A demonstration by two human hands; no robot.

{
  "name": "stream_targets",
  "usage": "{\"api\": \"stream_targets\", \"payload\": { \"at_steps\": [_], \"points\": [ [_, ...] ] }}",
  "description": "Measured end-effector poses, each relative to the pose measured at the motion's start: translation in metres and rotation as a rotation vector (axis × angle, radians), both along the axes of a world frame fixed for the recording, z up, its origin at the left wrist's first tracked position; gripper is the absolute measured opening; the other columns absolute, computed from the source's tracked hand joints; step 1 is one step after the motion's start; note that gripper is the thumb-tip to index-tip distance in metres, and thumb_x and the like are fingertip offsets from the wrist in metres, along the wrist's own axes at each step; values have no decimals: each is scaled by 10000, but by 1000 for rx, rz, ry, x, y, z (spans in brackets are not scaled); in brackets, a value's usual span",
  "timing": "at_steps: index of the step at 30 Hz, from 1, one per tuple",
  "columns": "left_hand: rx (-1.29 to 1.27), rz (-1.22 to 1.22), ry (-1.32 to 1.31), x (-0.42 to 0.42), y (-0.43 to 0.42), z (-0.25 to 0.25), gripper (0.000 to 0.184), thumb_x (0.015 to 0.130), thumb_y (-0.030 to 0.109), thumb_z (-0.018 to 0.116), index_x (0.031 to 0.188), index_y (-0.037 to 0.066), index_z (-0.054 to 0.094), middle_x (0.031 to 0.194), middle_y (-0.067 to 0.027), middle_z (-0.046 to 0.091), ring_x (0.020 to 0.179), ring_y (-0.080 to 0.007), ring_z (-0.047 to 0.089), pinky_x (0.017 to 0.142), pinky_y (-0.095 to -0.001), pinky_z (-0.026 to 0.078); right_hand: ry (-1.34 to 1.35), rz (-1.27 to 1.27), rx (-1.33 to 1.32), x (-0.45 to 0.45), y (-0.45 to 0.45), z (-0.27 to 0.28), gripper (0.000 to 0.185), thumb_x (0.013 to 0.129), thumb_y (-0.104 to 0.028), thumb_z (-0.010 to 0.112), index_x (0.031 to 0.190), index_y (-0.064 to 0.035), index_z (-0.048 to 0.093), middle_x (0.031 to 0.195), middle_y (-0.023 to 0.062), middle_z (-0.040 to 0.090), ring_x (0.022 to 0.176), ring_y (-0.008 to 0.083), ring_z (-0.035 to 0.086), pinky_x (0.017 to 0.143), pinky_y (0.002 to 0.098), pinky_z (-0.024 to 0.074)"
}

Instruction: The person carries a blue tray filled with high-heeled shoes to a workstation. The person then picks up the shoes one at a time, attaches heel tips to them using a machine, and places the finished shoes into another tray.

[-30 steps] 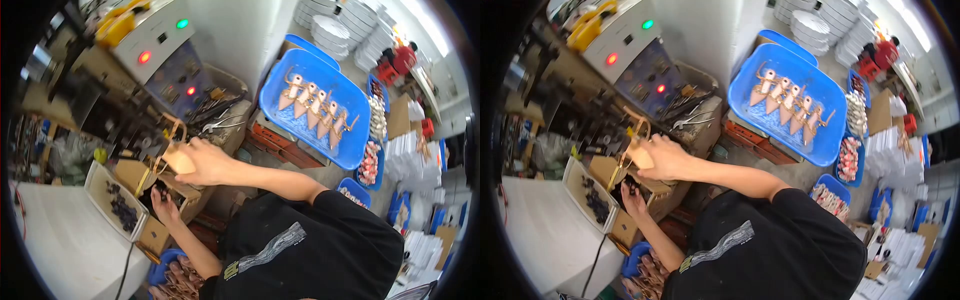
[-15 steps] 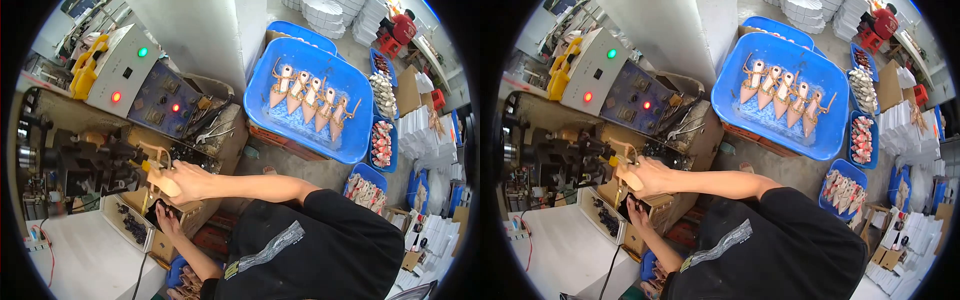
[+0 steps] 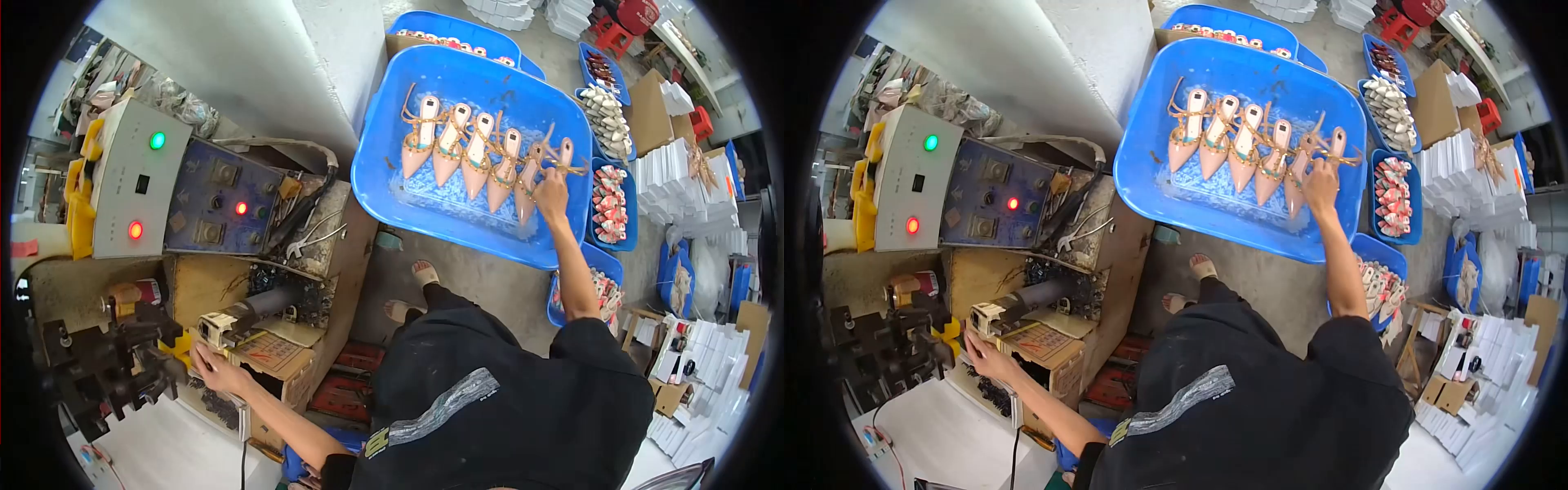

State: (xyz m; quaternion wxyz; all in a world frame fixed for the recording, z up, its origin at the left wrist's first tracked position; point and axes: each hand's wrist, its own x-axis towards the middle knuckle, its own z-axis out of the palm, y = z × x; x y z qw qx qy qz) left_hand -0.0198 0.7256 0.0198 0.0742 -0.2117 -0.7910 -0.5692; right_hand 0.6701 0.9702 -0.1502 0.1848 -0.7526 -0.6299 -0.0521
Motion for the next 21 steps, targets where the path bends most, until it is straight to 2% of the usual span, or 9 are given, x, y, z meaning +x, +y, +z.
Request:
{"api": "stream_targets", "payload": {
  "at_steps": [3, 4, 8, 10, 12, 14, 16, 19, 21],
  "points": [
    [-286, -111, 530, -21, 22, 2, 318, 964, 218, 623, 1100, -65, 670, 979, -127, 661, 829, -247, 607, 785, -340, 490, -7, -79, -120, -15, 8, -33, 234, 826, -114, 607, 1013, 22, 567, 1008, 257, 623, 965, 423, 622, 816, 514, 499],
    [-344, -171, 478, -22, 21, 9, 296, 960, 187, 614, 1108, -66, 659, 1016, -168, 653, 964, -295, 613, 887, -362, 469, -54, -48, -152, -17, 10, -38, 309, 812, -167, 656, 1018, 36, 548, 1024, 260, 626, 974, 429, 619, 835, 526, 491],
    [-564, -424, 522, -27, 3, 25, 215, 962, 103, 575, 1098, -36, 667, 1098, -162, 607, 1013, -291, 587, 913, -362, 458, 165, -37, -320, -7, 13, -26, 532, 807, -240, 703, 1211, 58, 525, 1169, 282, 593, 1160, 437, 542, 938, 480, 483],
    [-536, -472, 593, -28, 8, 24, 225, 968, 24, 512, 1128, -24, 663, 1120, -151, 595, 1066, -277, 584, 930, -352, 469, 66, 112, -112, -5, 11, -27, 532, 828, -208, 665, 1289, 20, 530, 1318, 270, 522, 1218, 430, 501, 996, 475, 450],
    [-418, -502, 356, -20, 8, 27, 283, 962, 94, 560, 1217, 1, 639, 1233, -156, 581, 1166, -273, 567, 948, -348, 475, -244, 305, 210, -26, 8, -5, 338, 809, -202, 688, 1075, 5, 688, 1164, 237, 631, 960, 400, 633, 840, 453, 504],
    [-347, -272, 417, -8, -9, 23, 256, 932, 122, 604, 1163, 51, 688, 1081, -109, 684, 1004, -211, 650, 842, -326, 510, -490, 396, 288, -51, 7, 4, 435, 903, -397, 627, 1094, -12, 694, 1128, 257, 638, 988, 377, 623, 844, 491, 483],
    [-241, -159, 14, 19, -61, 55, 248, 972, 233, 603, 1073, 32, 708, 945, -114, 733, 875, -150, 652, 808, -302, 503, -437, 377, 111, -100, -7, 40, 466, 901, -439, 605, 1070, -14, 692, 995, 237, 667, 902, 377, 633, 754, 493, 497],
    [-192, -84, -17, 40, -187, 61, 246, 944, 194, 639, 1076, -11, 672, 855, -88, 700, 791, -125, 609, 743, -282, 490, -172, 485, 159, -169, -37, 87, 412, 885, -379, 643, 1068, -16, 707, 1016, 197, 695, 957, 356, 651, 826, 443, 510],
    [-555, 103, -240, 57, -288, 65, 283, 922, 201, 662, 1106, -13, 657, 802, -75, 676, 738, -115, 586, 684, -288, 482, -20, 569, 76, -215, -39, 107, 332, 906, -308, 648, 1074, -28, 709, 1039, 163, 701, 977, 328, 654, 840, 421, 511]
  ]
}}
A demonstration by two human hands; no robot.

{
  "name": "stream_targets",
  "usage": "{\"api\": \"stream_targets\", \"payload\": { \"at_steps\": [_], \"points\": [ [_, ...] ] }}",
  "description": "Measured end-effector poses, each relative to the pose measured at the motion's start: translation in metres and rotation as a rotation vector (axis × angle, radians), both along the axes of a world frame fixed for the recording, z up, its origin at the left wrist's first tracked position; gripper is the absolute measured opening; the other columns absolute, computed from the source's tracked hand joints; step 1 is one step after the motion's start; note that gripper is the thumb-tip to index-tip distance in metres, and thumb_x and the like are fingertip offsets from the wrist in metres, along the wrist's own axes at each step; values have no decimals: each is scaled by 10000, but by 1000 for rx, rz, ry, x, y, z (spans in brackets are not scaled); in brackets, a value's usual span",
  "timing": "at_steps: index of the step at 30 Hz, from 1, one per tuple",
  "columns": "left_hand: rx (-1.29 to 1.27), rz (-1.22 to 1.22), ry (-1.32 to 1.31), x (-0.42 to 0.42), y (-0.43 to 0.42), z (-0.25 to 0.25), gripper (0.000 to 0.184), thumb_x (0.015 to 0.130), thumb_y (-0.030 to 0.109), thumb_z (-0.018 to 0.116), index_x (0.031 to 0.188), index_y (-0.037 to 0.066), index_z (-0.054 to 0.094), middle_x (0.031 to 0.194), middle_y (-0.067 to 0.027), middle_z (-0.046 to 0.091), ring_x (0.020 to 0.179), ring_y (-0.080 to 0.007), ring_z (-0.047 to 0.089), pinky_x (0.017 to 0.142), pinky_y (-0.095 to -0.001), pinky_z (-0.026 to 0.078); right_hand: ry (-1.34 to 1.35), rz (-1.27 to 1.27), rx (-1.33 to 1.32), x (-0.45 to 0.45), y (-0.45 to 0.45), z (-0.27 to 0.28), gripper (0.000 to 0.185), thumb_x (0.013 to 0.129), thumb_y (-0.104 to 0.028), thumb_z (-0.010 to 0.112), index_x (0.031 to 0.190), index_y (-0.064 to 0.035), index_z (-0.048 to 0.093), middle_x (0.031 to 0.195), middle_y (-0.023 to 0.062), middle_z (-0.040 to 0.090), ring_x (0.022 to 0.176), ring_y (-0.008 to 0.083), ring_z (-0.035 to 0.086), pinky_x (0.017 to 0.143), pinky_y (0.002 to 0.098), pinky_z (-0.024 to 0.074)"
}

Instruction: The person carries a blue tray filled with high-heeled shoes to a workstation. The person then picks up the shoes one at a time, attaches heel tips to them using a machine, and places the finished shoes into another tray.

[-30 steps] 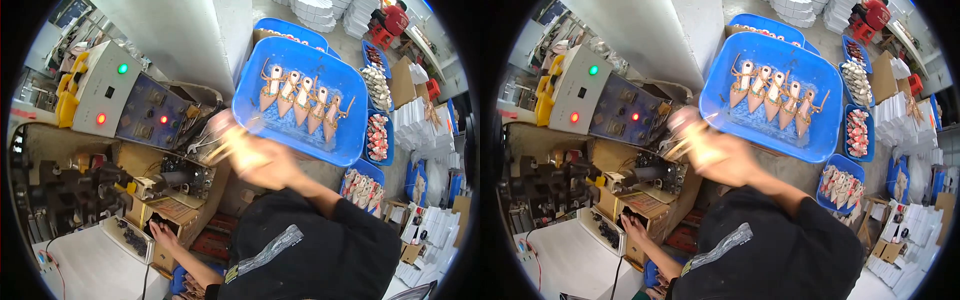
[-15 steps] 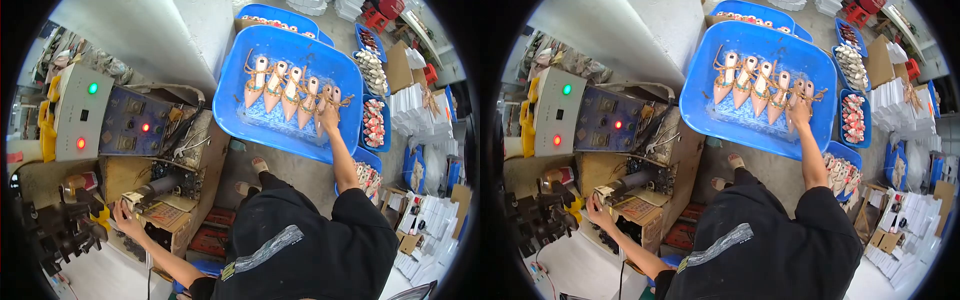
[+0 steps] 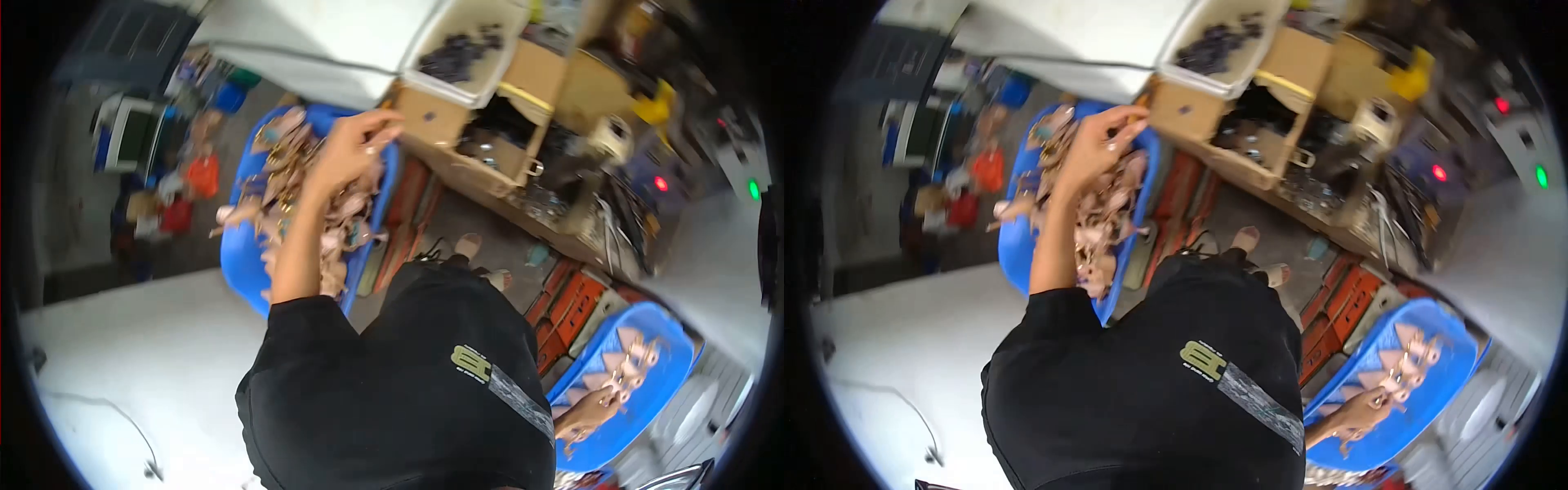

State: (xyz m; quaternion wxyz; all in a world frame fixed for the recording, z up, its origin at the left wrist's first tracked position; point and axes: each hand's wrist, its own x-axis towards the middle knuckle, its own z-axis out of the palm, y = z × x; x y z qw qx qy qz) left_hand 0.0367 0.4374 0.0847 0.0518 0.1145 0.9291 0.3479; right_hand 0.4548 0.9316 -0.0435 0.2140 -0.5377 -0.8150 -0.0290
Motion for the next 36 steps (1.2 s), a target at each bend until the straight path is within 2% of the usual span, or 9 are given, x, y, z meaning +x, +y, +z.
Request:
{"api": "stream_targets", "payload": {
  "at_steps": [6, 13, 16, 20, 23, 26, 30, 32, 36],
  "points": [
    [-579, -97, -309, 112, -196, -75, 407, 794, 49, 646, 1198, 96, 634, 974, -170, 704, 935, -337, 679, 767, -375, 534, 299, 437, -75, -148, -27, 56, 260, 911, -200, 684, 1069, 8, 689, 1070, 142, 690, 1008, 259, 641, 914, 353, 482],
    [-974, 24, -464, 175, -185, -149, 300, 770, 30, 598, 1057, 78, 669, 900, -177, 704, 852, -365, 686, 689, -471, 535, 291, 1039, -188, -284, -125, 88, 238, 900, -98, 676, 1103, 24, 655, 1193, 162, 639, 1111, 285, 598, 999, 377, 428],
    [-864, 54, -377, 160, -177, -77, 284, 734, 87, 695, 1014, 41, 685, 904, -165, 711, 866, -364, 684, 698, -452, 528, 296, 1196, -273, -293, -165, 108, 223, 874, -67, 688, 1080, 15, 659, 1194, 176, 633, 1097, 295, 606, 993, 375, 436],
    [-49, 180, -381, 146, -148, 46, 468, 647, 187, 871, 1039, 11, 685, 850, -93, 716, 806, -180, 666, 755, -334, 513, 186, 1263, -733, -270, -167, 106, 369, 784, -126, 790, 1105, 3, 659, 1169, 163, 649, 1106, 310, 611, 997, 384, 439],
    [560, 76, -459, 131, -84, 74, 442, 645, 194, 895, 973, -1, 672, 890, -17, 673, 837, -84, 595, 768, -262, 491, 207, 1696, -808, -271, -215, 141, 777, 654, -271, 889, 1302, -25, 538, 1337, 193, 523, 1170, 350, 578, 1008, 412, 446],
    [1162, -126, -430, 107, 18, 51, 487, 692, 185, 862, 1073, -18, 637, 1071, -103, 646, 879, -151, 612, 763, -287, 494, 168, 1853, -869, -270, -238, 158, 1001, 601, -317, 916, 1417, -29, 414, 1447, 229, 367, 1243, 391, 516, 1013, 429, 450],
    [1329, -264, -657, 75, 113, 12, 734, 747, 481, 821, 1222, 2, 532, 1106, -132, 636, 808, -156, 608, 676, -259, 493, 447, 1498, -797, -237, -195, 135, 828, 621, -195, 873, 1335, 14, 511, 1277, 222, 508, 1127, 354, 575, 939, 396, 487],
    [1052, -276, -1027, 59, 133, 5, 440, 942, 403, 632, 1152, 21, 571, 683, -1, 511, 505, -57, 398, 449, -198, 291, 462, 1288, -702, -218, -172, 141, 812, 606, -188, 878, 1313, 19, 536, 1223, 215, 528, 1092, 346, 582, 915, 389, 495],
    [1103, -360, -1105, 23, 178, -32, 264, 1004, 299, 560, 892, 60, 564, 558, 66, 355, 455, -40, 309, 421, -213, 237, 418, 931, -456, -229, -160, 144, 789, 624, -162, 866, 1317, 11, 530, 1196, 199, 553, 1053, 332, 606, 883, 390, 514]
  ]
}}
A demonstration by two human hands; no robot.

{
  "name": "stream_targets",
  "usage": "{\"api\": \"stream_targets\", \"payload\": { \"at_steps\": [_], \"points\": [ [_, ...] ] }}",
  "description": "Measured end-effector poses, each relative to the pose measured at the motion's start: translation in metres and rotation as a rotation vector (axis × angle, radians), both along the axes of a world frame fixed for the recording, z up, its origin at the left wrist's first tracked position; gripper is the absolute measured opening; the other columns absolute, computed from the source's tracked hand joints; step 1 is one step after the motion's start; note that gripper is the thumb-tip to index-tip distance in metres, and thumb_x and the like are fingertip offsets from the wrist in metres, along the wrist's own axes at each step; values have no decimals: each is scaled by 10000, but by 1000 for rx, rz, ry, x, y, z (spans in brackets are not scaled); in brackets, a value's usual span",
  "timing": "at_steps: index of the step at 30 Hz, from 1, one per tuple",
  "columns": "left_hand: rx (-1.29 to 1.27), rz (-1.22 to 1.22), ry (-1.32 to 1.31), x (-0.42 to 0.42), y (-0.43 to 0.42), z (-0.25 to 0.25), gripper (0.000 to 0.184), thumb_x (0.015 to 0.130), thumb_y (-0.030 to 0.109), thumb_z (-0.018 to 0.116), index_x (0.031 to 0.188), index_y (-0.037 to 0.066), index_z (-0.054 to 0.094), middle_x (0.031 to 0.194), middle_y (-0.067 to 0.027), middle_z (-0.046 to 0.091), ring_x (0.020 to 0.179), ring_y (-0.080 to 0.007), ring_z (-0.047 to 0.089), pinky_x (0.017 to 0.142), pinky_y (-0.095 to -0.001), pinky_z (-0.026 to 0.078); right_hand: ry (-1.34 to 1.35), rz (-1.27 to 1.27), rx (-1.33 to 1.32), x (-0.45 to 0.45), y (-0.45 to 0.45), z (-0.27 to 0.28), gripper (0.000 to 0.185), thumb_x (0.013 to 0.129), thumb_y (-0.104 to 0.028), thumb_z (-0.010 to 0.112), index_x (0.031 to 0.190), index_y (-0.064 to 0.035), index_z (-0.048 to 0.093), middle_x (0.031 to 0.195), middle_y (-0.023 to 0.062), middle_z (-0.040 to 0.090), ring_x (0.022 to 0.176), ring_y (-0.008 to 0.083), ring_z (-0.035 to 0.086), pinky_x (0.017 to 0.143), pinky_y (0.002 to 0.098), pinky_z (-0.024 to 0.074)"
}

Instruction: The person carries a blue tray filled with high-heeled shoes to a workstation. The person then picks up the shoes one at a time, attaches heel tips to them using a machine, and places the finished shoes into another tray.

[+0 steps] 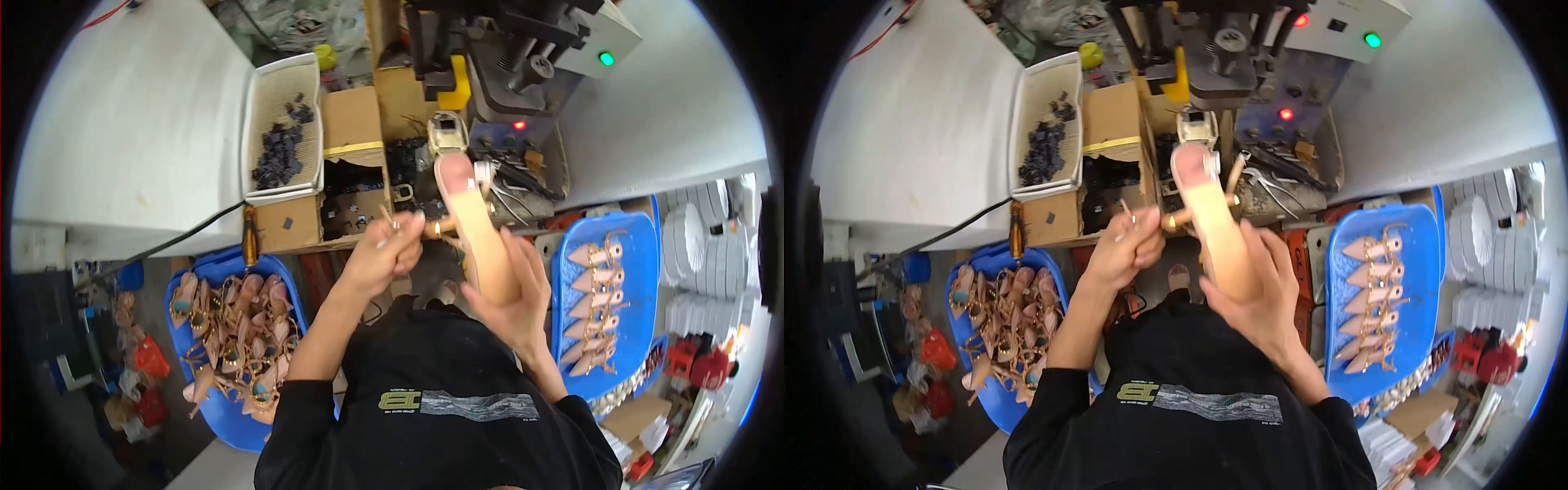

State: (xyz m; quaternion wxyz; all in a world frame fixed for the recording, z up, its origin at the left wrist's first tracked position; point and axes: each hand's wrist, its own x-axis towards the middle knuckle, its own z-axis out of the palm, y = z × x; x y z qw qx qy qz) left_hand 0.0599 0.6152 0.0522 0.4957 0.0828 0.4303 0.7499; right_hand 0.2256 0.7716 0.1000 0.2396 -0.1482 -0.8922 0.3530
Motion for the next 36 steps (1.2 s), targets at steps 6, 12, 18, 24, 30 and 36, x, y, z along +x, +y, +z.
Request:
{"api": "stream_targets", "payload": {
  "at_steps": [6, 12, 18, 24, 30, 36],
  "points": [
    [-32, 92, -73, -67, 25, -36, 282, 996, 262, 566, 1088, -4, 583, 654, 33, 435, 534, -60, 409, 451, -202, 288, -50, -190, 103, -69, 5, -25, 759, 682, -251, 838, 1325, -31, 502, 1193, 244, 567, 1021, 399, 623, 848, 434, 536],
    [-49, 430, -36, -80, -1, -92, 228, 971, 72, 552, 1148, -68, 520, 890, -120, 598, 878, -224, 633, 781, -309, 541, -79, -235, 69, -83, 0, -24, 724, 674, -210, 842, 1306, -37, 534, 1165, 223, 593, 997, 362, 642, 826, 413, 540],
    [-108, 488, -104, -91, -5, -122, 196, 979, 147, 594, 1028, -42, 599, 880, -83, 635, 787, -161, 654, 652, -244, 539, -112, -229, 61, -87, -1, -15, 702, 669, -149, 847, 1294, -8, 562, 1111, 187, 638, 962, 295, 657, 830, 361, 526],
    [-39, 554, -72, -87, -2, -123, 197, 950, 121, 633, 1052, -47, 615, 954, -102, 643, 819, -177, 651, 717, -266, 543, -121, -228, 85, -88, -1, -16, 695, 671, -146, 844, 1287, 10, 562, 1095, 191, 642, 958, 291, 657, 832, 357, 525],
    [-58, 531, -73, -87, -3, -121, 173, 912, 31, 656, 1054, -55, 605, 978, -102, 631, 912, -200, 654, 861, -284, 550, -110, -234, 65, -87, -3, -12, 700, 671, -140, 847, 1287, 28, 560, 1121, 210, 640, 990, 299, 655, 849, 357, 527],
    [29, 577, -125, -89, -3, -123, 170, 898, 2, 660, 1043, -51, 588, 1002, -113, 625, 978, -226, 652, 887, -301, 553, -111, -231, 83, -86, -1, -16, 709, 672, -166, 849, 1286, 27, 553, 1109, 218, 635, 987, 323, 650, 840, 373, 529]
  ]
}}
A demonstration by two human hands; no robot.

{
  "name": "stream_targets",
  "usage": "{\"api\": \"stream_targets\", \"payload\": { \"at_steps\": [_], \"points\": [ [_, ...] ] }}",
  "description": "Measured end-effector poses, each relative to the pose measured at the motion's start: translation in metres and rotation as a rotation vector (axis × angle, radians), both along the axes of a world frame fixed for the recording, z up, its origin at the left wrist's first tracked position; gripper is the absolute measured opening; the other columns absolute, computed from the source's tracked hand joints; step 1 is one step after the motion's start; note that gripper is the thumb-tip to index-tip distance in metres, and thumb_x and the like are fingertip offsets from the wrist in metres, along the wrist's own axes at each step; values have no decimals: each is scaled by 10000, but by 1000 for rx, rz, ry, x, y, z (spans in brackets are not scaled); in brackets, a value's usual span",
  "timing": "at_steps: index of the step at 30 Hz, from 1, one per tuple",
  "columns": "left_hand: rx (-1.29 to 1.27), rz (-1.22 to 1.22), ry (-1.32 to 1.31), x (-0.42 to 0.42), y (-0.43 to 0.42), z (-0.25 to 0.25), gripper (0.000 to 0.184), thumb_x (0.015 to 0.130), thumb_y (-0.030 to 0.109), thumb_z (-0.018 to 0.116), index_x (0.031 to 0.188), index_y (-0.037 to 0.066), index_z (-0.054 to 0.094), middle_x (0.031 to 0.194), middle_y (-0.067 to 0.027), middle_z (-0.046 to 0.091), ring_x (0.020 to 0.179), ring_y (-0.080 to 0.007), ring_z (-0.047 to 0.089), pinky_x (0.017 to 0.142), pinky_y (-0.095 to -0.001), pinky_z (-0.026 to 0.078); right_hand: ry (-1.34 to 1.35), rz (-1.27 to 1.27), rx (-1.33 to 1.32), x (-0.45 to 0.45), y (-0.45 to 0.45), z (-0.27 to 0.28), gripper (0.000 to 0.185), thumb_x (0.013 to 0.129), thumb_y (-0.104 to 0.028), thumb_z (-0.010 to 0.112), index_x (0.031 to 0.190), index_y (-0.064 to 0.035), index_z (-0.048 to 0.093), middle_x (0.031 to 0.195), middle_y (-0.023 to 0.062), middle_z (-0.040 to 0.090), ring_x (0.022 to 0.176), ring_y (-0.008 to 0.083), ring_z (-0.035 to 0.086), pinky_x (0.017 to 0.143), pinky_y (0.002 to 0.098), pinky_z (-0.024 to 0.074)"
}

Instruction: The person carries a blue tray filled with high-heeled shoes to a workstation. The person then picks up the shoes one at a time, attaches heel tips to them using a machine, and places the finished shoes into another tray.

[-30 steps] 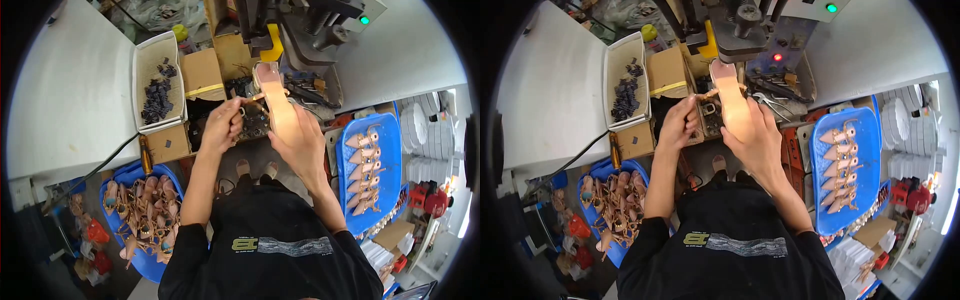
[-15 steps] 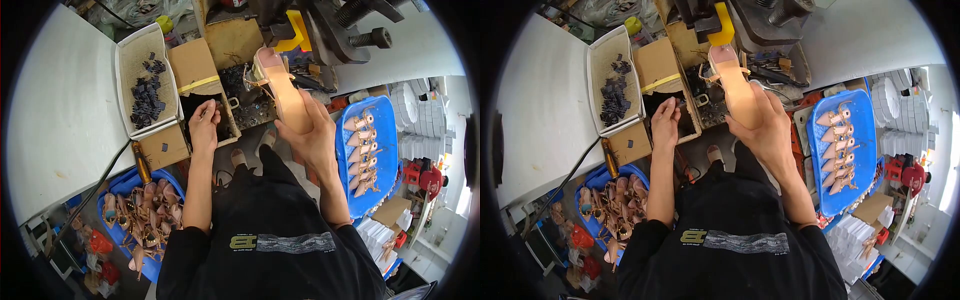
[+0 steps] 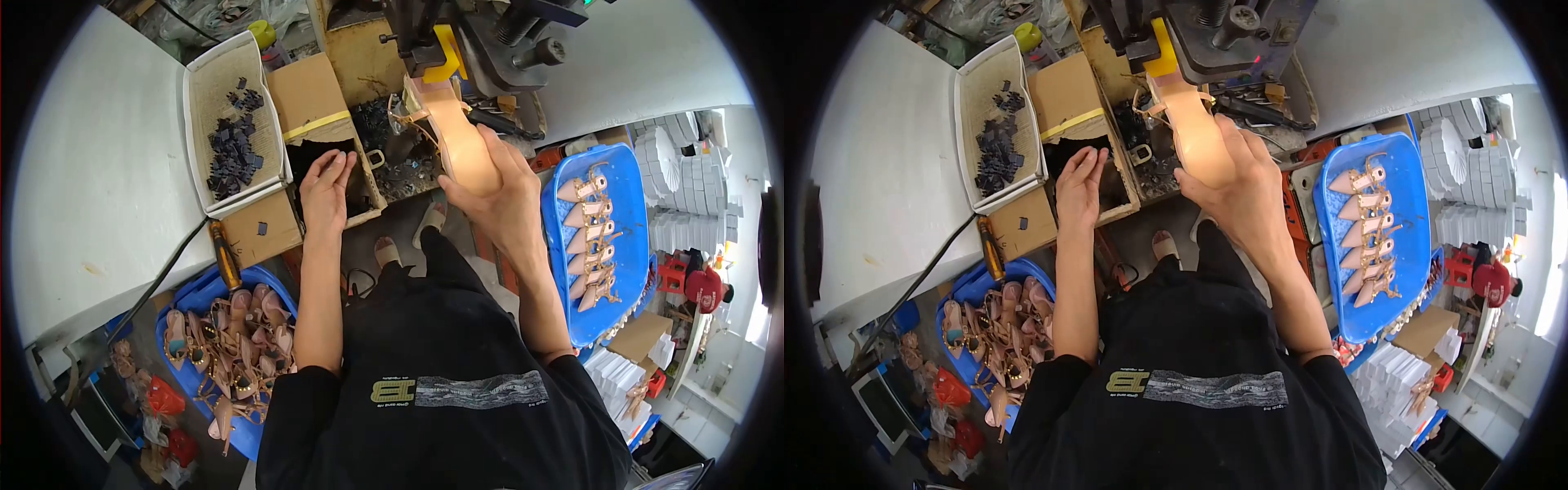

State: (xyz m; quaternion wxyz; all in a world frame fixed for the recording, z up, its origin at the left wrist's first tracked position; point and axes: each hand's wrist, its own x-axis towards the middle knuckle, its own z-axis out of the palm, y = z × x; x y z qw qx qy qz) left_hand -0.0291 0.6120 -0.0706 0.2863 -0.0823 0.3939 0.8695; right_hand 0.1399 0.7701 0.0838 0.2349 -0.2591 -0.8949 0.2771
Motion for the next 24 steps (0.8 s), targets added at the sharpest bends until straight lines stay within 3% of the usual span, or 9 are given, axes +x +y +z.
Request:
{"api": "stream_targets", "payload": {
  "at_steps": [2, 5, 8, 11, 13, 24],
  "points": [
    [-2, -7, -3, 0, -1, 1, 175, 907, 27, 656, 1047, -50, 583, 987, -116, 632, 983, -231, 653, 875, -302, 555, 16, 28, 21, 0, 2, -2, 715, 671, -207, 842, 1281, 14, 541, 1080, 227, 623, 960, 375, 644, 807, 407, 535],
    [-82, -30, -13, 0, 0, 4, 192, 918, 84, 664, 1046, -36, 587, 975, -117, 643, 924, -214, 656, 814, -275, 545, 0, 23, 15, 0, 3, -1, 701, 669, -164, 857, 1274, 38, 567, 1110, 214, 647, 994, 292, 652, 856, 355, 521],
    [-30, -15, 58, -1, 0, -1, 182, 910, 79, 673, 1031, -28, 589, 991, -121, 644, 885, -210, 655, 786, -272, 535, -25, 27, 34, 0, 3, 1, 702, 670, -176, 854, 1270, 48, 567, 1095, 222, 650, 982, 297, 654, 852, 355, 519],
    [47, 33, 29, 1, -2, 1, 164, 906, 37, 654, 1029, -47, 587, 1010, -130, 634, 923, -248, 661, 878, -336, 553, -26, 33, 23, 0, 2, 2, 707, 675, -199, 848, 1270, 55, 563, 1082, 229, 650, 981, 305, 654, 845, 359, 518],
    [109, 50, 3, 0, -2, 1, 164, 912, 26, 641, 1036, -64, 582, 1009, -129, 627, 951, -264, 661, 927, -363, 556, 33, 71, 58, -1, 6, -6, 691, 680, -228, 839, 1241, 65, 564, 1044, 251, 641, 936, 359, 651, 813, 396, 528],
    [39, 39, 54, 3, -4, 2, 254, 933, 72, 643, 1137, -68, 590, 1079, -111, 634, 932, -201, 653, 870, -279, 563, -20, 69, 47, 0, 3, -7, 760, 717, -277, 811, 1341, -2, 475, 1134, 228, 568, 1029, 389, 595, 873, 448, 497]
  ]
}}
